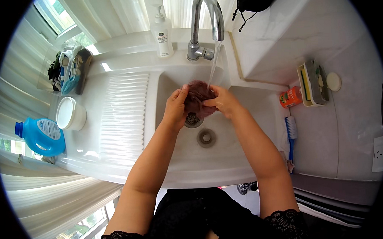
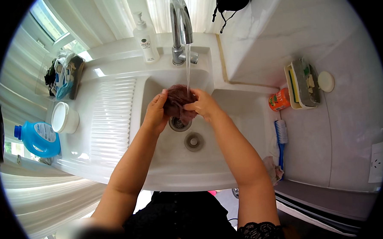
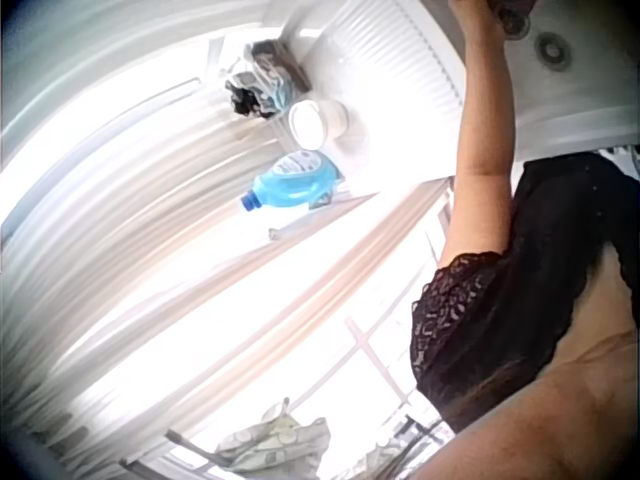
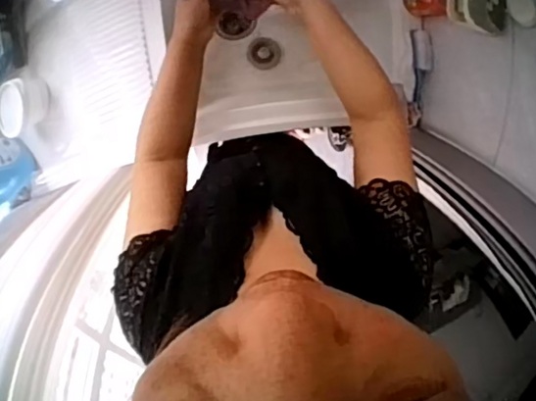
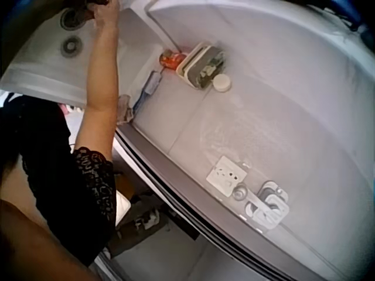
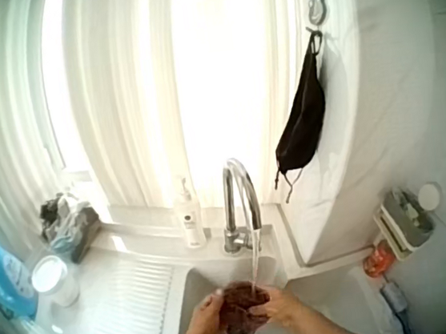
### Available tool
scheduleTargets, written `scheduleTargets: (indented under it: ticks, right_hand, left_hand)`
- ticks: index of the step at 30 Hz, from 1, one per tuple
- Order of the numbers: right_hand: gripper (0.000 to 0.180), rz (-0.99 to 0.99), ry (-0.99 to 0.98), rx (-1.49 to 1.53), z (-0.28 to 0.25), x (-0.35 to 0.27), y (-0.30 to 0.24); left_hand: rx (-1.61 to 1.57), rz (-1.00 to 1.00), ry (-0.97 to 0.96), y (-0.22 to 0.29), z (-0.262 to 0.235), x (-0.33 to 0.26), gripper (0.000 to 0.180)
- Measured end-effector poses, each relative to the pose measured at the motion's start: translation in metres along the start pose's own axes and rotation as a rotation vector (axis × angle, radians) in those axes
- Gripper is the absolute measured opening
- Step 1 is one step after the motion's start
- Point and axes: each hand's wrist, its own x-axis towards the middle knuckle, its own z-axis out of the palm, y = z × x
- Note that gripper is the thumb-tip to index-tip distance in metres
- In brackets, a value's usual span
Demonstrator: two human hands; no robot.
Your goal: The person washes a pink cloth in a sink, wrings it out, and then uses it to wipe the glass and frames of a large window. The person cleans the window surface and the surrounding frame thoroughly.
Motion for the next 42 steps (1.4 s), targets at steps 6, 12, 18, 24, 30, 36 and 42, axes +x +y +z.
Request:
scheduleTargets:
  ticks: [6,12,18,24,30,36,42]
  right_hand:
    - [0.032,0.141,0.191,-0.024,-0.022,-0.004,0.000]
    - [0.032,0.093,0.198,0.267,-0.021,-0.024,-0.008]
    - [0.036,-0.008,0.068,0.387,-0.008,-0.018,0.009]
    - [0.047,-0.182,0.427,0.077,0.003,0.010,0.050]
    - [0.063,-0.448,0.652,-0.424,0.030,0.030,0.076]
    - [0.039,-0.256,0.591,-0.139,0.030,0.026,0.051]
    - [0.044,-0.224,0.666,-0.285,0.025,0.021,0.044]
  left_hand:
    - [0.124,0.029,0.113,-0.013,-0.022,0.011,0.024]
    - [0.224,-0.181,0.187,-0.038,-0.013,0.014,0.036]
    - [-0.322,-0.503,-0.059,-0.026,0.003,0.013,0.049]
    - [-0.318,-0.351,0.181,-0.044,-0.006,0.034,0.052]
    - [-0.334,-0.267,0.120,-0.038,0.027,0.027,0.054]
    - [-0.142,-0.170,0.292,-0.057,0.029,0.042,0.046]
    - [-0.053,-0.072,0.386,-0.056,0.042,0.041,0.030]
